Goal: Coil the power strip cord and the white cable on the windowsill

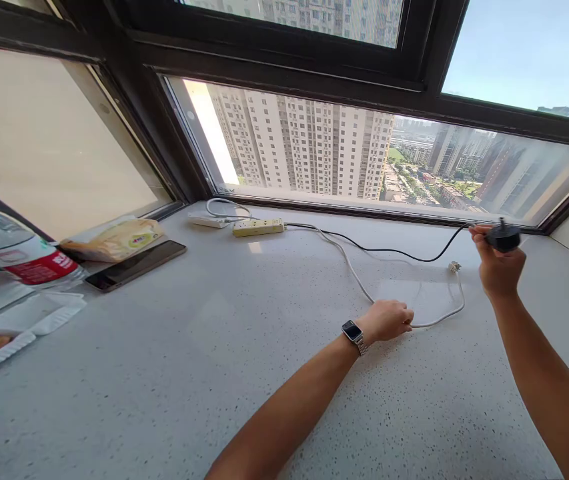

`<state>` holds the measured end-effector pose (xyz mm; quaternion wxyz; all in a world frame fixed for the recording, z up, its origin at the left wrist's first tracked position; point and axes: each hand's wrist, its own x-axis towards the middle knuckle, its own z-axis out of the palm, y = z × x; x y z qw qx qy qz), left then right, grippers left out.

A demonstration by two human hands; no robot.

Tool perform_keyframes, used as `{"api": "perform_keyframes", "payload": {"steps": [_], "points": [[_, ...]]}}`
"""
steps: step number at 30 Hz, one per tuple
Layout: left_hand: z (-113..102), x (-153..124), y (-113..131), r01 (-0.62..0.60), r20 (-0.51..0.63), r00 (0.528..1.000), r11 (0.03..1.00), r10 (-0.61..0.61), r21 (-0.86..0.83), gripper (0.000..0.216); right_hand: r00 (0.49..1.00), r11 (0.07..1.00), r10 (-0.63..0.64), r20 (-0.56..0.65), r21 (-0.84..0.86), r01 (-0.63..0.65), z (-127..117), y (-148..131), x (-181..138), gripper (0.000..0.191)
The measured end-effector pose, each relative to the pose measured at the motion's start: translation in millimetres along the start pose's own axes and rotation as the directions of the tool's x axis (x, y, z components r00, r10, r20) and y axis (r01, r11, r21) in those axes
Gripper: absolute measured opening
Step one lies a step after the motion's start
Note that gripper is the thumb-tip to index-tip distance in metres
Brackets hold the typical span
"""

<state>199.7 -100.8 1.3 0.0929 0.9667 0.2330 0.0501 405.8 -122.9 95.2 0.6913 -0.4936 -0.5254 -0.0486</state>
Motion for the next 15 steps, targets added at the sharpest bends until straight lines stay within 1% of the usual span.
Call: {"api": "perform_keyframes", "payload": {"steps": [1,2,3,4,5,6,7,8,9,10,11,12,13,14,15], "points": [[-9,-9,-1,-0.03,-0.025,0.999,0.998,0.028,-0.052,0.014,0.989,0.996,0.026,0.146,-0.089,-0.013,7,14,-5,0.015],[-18,-18,-3,-0.074,-0.078,0.995,0.987,0.063,-0.143,0.014,0.966,0.988,0.057,0.252,-0.156,-0.017,12,25,-11,0.014],[-29,-26,-5,-0.136,-0.141,0.985,0.955,0.101,-0.265,0.014,0.927,0.974,0.101,0.36,-0.225,-0.019,17,32,-17,0.012],[-41,-32,-8,-0.201,-0.203,0.971,0.893,0.126,-0.403,0.016,0.873,0.96,0.156,0.463,-0.278,-0.025,21,36,-22,0.011],[-52,-36,-11,-0.249,-0.258,0.958,0.808,0.124,-0.535,0.018,0.803,0.947,0.22,0.554,-0.319,-0.039,24,36,-25,0.011],[-62,-37,-15,-0.274,-0.304,0.948,0.722,0.092,-0.635,0.021,0.704,0.933,0.295,0.647,-0.353,-0.067,25,34,-26,0.012],[-71,-36,-19,-0.286,-0.352,0.935,0.653,0.031,-0.701,0.024,0.576,0.919,0.371,0.729,-0.379,-0.112,26,29,-25,0.012],[-79,-31,-23,-0.289,-0.406,0.912,0.616,-0.054,-0.733,0.025,0.44,0.9,0.434,0.786,-0.4,-0.173,26,24,-21,0.013],[-84,-25,-26,-0.282,-0.464,0.873,0.621,-0.151,-0.731,0.025,0.325,0.873,0.484,0.812,-0.422,-0.244,25,19,-15,0.015],[-87,-16,-28,-0.25,-0.525,0.813,0.663,-0.253,-0.706,0.023,0.268,0.839,0.526,0.807,-0.441,-0.32,22,13,-8,0.019],[-87,-7,-29,-0.179,-0.579,0.737,0.724,-0.349,-0.666,0.02,0.304,0.81,0.564,0.768,-0.44,-0.388,19,8,-1,0.024],[-85,3,-28,-0.069,-0.618,0.661,0.785,-0.427,-0.616,0.016,0.438,0.8,0.588,0.68,-0.407,-0.44,14,3,5,0.029],[-81,12,-25,0.061,-0.642,0.596,0.824,-0.482,-0.563,0.013,0.629,0.817,0.575,0.523,-0.34,-0.465,9,-2,7,0.032],[-76,21,-22,0.174,-0.646,0.57,0.843,-0.508,-0.509,0.012,0.803,0.86,0.507,0.312,-0.252,-0.444,4,-8,6,0.035],[-70,28,-18,0.253,-0.63,0.582,0.851,-0.514,-0.461,0.011,0.917,0.913,0.386,0.104,-0.184,-0.363,0,-15,-2,0.036]]}}
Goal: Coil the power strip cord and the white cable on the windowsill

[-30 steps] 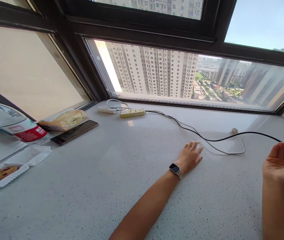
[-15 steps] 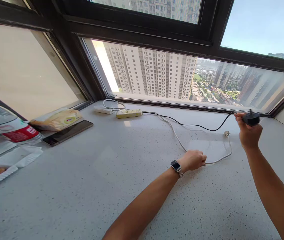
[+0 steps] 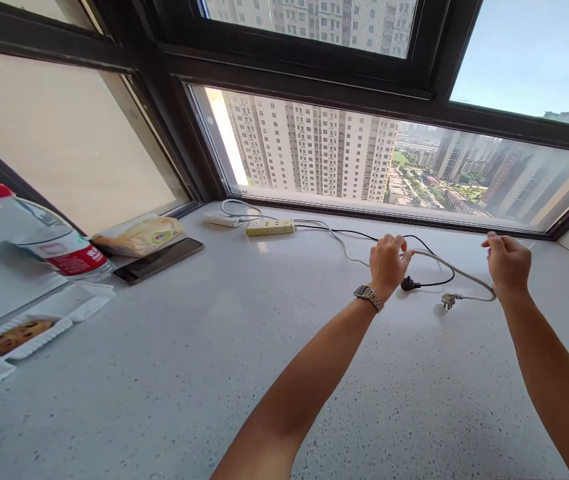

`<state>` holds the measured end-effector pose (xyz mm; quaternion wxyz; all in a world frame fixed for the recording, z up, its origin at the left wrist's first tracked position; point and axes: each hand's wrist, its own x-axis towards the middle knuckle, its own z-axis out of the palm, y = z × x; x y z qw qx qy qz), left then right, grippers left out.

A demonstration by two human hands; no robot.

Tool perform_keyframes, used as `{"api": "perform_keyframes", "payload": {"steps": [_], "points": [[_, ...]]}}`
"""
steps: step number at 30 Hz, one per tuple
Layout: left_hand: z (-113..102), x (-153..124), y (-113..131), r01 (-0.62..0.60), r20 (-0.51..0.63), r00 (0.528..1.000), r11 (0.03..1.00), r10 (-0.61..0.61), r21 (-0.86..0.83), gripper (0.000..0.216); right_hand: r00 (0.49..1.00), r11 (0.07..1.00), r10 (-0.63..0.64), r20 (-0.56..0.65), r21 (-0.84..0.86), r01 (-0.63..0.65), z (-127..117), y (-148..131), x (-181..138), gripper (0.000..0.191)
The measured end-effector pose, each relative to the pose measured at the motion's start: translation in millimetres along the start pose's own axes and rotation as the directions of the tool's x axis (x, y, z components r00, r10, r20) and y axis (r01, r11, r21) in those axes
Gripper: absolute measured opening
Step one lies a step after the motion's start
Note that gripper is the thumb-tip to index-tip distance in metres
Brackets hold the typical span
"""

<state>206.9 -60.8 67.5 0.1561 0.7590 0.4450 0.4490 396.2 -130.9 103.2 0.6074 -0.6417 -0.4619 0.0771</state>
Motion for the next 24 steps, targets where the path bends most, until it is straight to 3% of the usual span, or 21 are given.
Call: {"api": "perform_keyframes", "payload": {"steps": [1,2,3,4,5,6,7,10,12,14,16,17,19,21,23,24], "points": [[9,-2,1,0.001,0.057,0.998,0.999,-0.004,0.054,0.011,0.981,0.993,-0.113,-0.159,0.025,0.119,-1,-1,-14,0.037],[17,-4,2,0.005,0.123,0.992,0.997,-0.014,0.077,0.012,0.956,0.97,-0.234,-0.177,0.017,0.241,0,-1,-32,0.036],[24,-6,1,0.01,0.188,0.982,0.997,-0.024,0.073,0.013,0.928,0.927,-0.372,-0.015,-0.054,0.37,3,1,-51,0.035],[29,-7,0,0.019,0.236,0.971,0.998,-0.032,0.057,0.015,0.852,0.864,-0.449,0.269,-0.115,0.491,10,5,-69,0.034],[33,-6,-3,0.025,0.267,0.963,0.999,-0.032,0.032,0.016,0.754,0.797,-0.448,0.48,-0.168,0.58,18,11,-83,0.03],[35,-4,-6,0.019,0.291,0.957,1.0,-0.019,0.004,0.017,0.708,0.742,-0.406,0.577,-0.244,0.624,28,19,-92,0.023],[36,-2,-10,-0.001,0.311,0.95,1.0,0.008,-0.023,0.019,0.708,0.693,-0.353,0.611,-0.338,0.637,38,29,-94,0.021],[35,5,-24,-0.062,0.364,0.928,0.996,0.082,-0.068,0.026,0.776,0.561,-0.126,0.618,-0.601,0.57,64,60,-70,0.044],[32,5,-34,-0.075,0.401,0.911,0.994,0.099,-0.075,0.026,0.76,0.531,0.024,0.65,-0.652,0.541,74,77,-47,0.035],[29,1,-45,-0.082,0.436,0.894,0.994,0.105,-0.073,0.028,0.733,0.538,0.074,0.677,-0.646,0.542,79,86,-36,0.021],[24,-5,-56,-0.086,0.461,0.881,0.994,0.11,-0.073,0.031,0.683,0.582,0.022,0.73,-0.565,0.585,79,84,-46,0.016],[22,-8,-62,-0.087,0.468,0.877,0.993,0.112,-0.075,0.032,0.635,0.625,-0.027,0.772,-0.483,0.614,77,79,-59,0.015],[15,-13,-71,-0.083,0.471,0.875,0.993,0.115,-0.09,0.034,0.478,0.737,-0.195,0.856,-0.194,0.648,72,62,-96,0.017],[5,-18,-77,-0.082,0.481,0.867,0.99,0.127,-0.115,0.035,0.321,0.787,-0.368,0.873,0.108,0.608,63,39,-138,0.023],[-9,-25,-81,-0.075,0.527,0.835,0.981,0.16,-0.179,0.037,0.17,0.729,-0.563,0.809,0.388,0.564,55,15,-174,0.027],[-18,-30,-82,-0.052,0.558,0.81,0.97,0.179,-0.236,0.038,0.135,0.697,-0.633,0.762,0.486,0.527,53,4,-186,0.028]]}}
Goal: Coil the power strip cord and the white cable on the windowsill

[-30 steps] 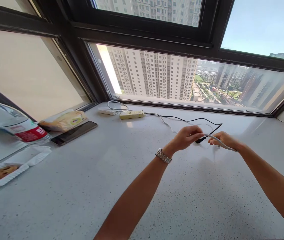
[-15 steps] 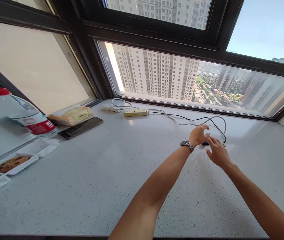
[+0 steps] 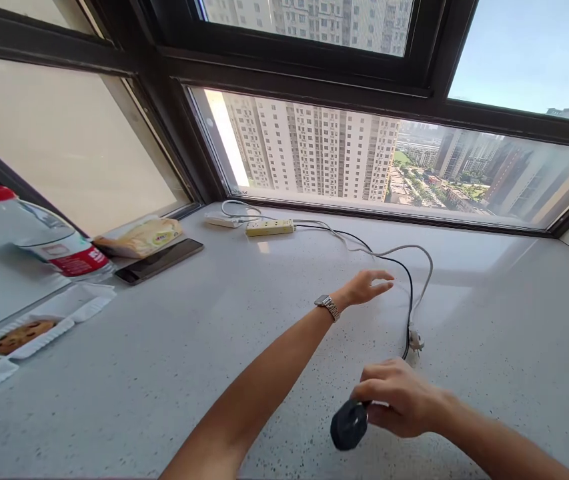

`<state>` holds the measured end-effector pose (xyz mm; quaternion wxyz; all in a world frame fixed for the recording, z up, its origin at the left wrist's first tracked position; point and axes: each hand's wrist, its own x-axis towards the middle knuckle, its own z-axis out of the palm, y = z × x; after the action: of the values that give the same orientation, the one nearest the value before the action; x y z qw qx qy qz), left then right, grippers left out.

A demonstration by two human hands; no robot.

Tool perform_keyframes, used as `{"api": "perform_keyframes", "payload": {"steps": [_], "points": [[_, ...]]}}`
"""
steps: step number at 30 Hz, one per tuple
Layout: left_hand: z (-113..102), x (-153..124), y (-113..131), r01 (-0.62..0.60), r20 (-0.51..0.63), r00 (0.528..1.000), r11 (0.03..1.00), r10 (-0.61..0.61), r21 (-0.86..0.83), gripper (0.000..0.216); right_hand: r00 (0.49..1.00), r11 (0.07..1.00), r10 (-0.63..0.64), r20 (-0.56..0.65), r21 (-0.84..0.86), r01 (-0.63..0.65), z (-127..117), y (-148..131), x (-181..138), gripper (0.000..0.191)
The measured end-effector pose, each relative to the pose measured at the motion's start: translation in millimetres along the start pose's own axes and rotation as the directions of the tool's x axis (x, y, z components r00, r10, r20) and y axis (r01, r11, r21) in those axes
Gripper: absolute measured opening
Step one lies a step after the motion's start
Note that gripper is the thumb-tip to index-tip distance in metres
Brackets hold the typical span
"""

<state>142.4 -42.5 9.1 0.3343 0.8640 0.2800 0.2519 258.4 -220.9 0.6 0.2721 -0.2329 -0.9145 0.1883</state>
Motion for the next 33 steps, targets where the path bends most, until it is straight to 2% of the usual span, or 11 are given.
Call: {"api": "perform_keyframes", "payload": {"steps": [3,8,10,14,18,20,23,24,29,31,33], "points": [[-7,-33,7,0.004,0.09,0.995,0.929,0.032,-0.37,0.045,0.967,0.985,-0.047,-0.251,0.151,0.087,0,-17,16,0.027],[9,-75,24,0.0,-0.048,0.997,0.608,-0.063,-0.794,0.076,0.701,0.91,0.414,-0.581,0.233,-0.344,-11,21,55,0.022],[16,-77,29,-0.065,-0.224,0.954,0.59,-0.201,-0.805,0.067,0.728,0.913,0.393,-0.562,0.145,-0.382,-3,34,59,0.031],[0,-76,26,-0.276,-0.492,0.728,0.453,-0.477,-0.848,0.049,0.863,0.911,0.318,-0.392,-0.127,-0.393,13,56,27,0.054],[-41,-90,10,-0.408,-0.577,0.555,0.408,-0.599,-0.817,0.054,0.902,0.848,0.408,-0.145,-0.307,-0.432,-36,112,-33,0.048],[-49,-97,5,-0.4,-0.593,0.536,0.437,-0.601,-0.805,0.053,0.773,0.672,0.574,-0.271,-0.383,-0.633,-79,142,-53,0.039],[-36,-99,6,-0.307,-0.484,0.641,0.379,-0.596,-0.873,0.054,0.425,0.378,0.617,-0.662,-0.225,-0.898,-116,151,-56,0.044],[-28,-97,10,-0.257,-0.405,0.701,0.322,-0.588,-0.911,0.055,0.43,0.427,0.585,-0.688,-0.19,-0.884,-113,142,-50,0.046],[-5,-90,27,-0.052,-0.068,0.887,0.047,-0.456,-0.998,0.058,0.921,0.894,0.347,-0.175,-0.234,-0.381,-32,74,-10,0.045],[-21,-95,27,-0.149,-0.155,0.864,0.049,-0.479,-0.988,0.058,0.938,0.892,0.34,-0.073,-0.289,-0.346,-10,68,-3,0.033],[-48,-104,24,-0.378,-0.382,0.731,0.131,-0.565,-0.916,0.057,0.921,0.844,0.37,-0.122,-0.37,-0.388,-7,79,-3,0.028]]}}
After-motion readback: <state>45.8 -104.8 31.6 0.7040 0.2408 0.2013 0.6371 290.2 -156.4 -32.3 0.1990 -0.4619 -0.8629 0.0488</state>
